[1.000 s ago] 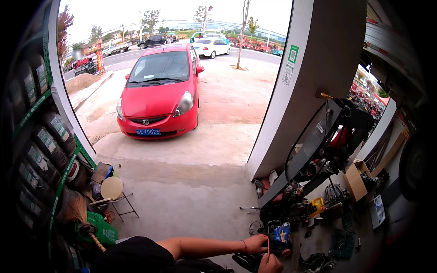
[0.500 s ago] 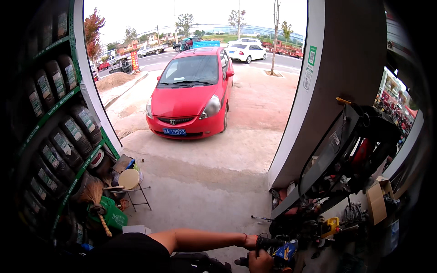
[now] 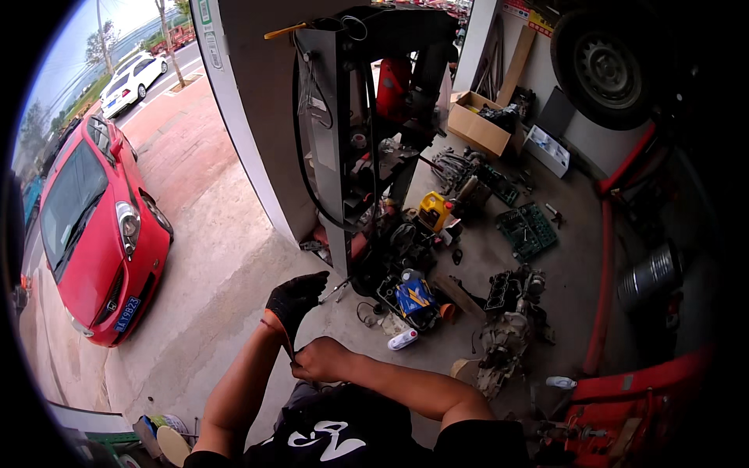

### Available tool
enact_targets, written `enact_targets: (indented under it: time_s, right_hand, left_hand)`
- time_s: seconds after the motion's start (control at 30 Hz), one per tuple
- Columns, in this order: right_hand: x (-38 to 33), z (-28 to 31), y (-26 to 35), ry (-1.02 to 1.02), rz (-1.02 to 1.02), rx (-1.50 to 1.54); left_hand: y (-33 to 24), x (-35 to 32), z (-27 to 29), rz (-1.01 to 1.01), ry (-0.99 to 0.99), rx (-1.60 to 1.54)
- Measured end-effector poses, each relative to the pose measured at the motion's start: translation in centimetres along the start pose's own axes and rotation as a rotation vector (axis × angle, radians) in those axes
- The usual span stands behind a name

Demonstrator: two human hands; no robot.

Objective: The person puts on gloves and sits on the floor of a workshop. They pick up a metal engine part and inspect it. They then use a handheld angle grinder to grind the surface of the metal part, rotating it to work on different areas.

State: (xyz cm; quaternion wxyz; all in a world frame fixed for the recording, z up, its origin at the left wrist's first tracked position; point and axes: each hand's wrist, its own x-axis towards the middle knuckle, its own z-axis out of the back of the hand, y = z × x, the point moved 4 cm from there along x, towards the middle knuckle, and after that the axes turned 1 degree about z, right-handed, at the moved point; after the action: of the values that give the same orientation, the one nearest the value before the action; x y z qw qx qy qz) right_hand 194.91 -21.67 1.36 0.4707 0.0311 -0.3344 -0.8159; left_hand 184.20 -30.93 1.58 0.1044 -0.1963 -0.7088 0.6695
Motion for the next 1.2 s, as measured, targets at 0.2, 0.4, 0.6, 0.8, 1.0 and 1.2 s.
enact_targets:
  time_s: [0.2,0.4,0.6,0.8,1.0,1.2]
  right_hand:
    - [1.5,1.8,2.1,-0.204,-0.230,-0.106]
    - [-4.6,1.3,6.1,-0.336,-0.875,-0.048]
    - [-22.4,-1.4,13.7,-1.269,-1.299,0.281]
    - [-33.9,-2.6,21.3,-1.968,-0.905,0.536]
    - [-47.0,-5.3,26.9,-1.721,-1.262,-0.141]
    - [-56.2,-4.2,30.7,-1.588,-1.371,-0.107]
  left_hand:
    - [-2.0,3.4,-3.8,-0.456,0.448,0.704]
    - [1.9,0.9,-12.5,-0.323,0.765,0.435]
    - [3.2,-4.9,-18.0,0.201,0.749,0.300]
    - [5.6,-16.4,-30.9,0.316,1.130,0.231]
    - [10.8,-25.9,-44.2,-0.693,1.482,0.431]
    - [10.7,-30.2,-57.7,-0.249,1.748,0.582]
